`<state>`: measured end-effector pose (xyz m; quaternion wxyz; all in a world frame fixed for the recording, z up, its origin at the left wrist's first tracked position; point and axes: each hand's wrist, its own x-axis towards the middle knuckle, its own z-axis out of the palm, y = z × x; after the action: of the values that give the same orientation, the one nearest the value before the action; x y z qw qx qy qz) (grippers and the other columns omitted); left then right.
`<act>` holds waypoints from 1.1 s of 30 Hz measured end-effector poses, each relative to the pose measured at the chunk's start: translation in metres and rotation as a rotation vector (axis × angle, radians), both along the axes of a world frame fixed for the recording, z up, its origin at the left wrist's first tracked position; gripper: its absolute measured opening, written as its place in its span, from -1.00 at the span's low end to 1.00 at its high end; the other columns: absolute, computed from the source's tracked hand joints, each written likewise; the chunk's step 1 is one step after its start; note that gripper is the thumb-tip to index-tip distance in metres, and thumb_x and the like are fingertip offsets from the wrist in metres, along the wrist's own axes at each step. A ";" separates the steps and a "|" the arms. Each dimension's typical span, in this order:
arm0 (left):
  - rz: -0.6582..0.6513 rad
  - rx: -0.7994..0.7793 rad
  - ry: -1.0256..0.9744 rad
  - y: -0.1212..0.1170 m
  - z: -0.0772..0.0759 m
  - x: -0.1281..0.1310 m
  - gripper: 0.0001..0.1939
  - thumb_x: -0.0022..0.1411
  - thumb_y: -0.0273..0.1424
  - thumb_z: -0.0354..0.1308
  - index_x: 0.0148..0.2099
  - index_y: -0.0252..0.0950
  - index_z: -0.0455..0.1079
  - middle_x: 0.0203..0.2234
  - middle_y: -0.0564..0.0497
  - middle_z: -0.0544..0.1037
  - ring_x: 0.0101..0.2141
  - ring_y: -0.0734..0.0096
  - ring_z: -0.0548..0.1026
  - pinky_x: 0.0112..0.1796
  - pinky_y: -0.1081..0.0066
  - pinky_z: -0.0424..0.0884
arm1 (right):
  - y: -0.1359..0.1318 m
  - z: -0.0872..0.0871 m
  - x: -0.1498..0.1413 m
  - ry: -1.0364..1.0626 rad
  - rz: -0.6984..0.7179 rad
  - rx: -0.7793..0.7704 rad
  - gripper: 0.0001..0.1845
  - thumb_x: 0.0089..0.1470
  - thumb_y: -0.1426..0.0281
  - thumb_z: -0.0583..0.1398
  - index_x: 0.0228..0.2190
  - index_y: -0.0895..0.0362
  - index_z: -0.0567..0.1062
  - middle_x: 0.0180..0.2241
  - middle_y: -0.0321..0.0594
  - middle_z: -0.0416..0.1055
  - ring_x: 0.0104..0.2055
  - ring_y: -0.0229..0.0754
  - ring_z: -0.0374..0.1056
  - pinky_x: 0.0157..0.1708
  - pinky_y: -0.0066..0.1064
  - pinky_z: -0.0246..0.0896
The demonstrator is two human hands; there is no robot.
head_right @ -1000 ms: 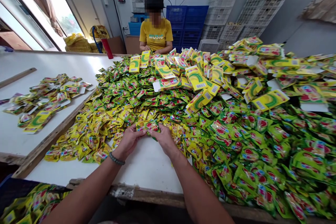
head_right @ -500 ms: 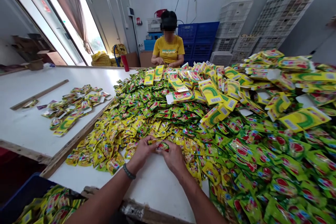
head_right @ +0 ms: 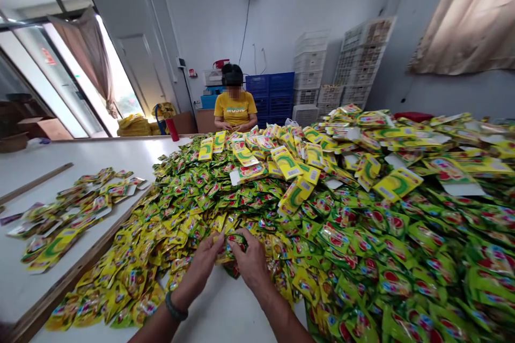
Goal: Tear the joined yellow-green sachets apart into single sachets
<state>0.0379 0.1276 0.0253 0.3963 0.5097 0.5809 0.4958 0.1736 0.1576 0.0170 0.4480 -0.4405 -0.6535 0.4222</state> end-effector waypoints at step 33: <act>-0.595 0.019 0.130 -0.010 0.086 -0.105 -0.83 -0.04 -0.40 0.30 -0.41 -0.32 0.37 -0.35 -0.04 0.43 -0.25 0.31 0.39 -0.22 0.39 0.32 | 0.000 0.021 0.019 0.350 0.605 -0.421 -0.67 -0.27 0.25 0.40 -0.40 0.11 0.51 0.03 -0.19 0.32 0.05 -0.04 0.24 -0.10 -0.33 0.21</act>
<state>-0.0667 0.1174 0.1109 0.4812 0.6919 0.4255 0.3295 0.1928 0.1573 0.0382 0.3078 -0.2318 -0.5667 0.7282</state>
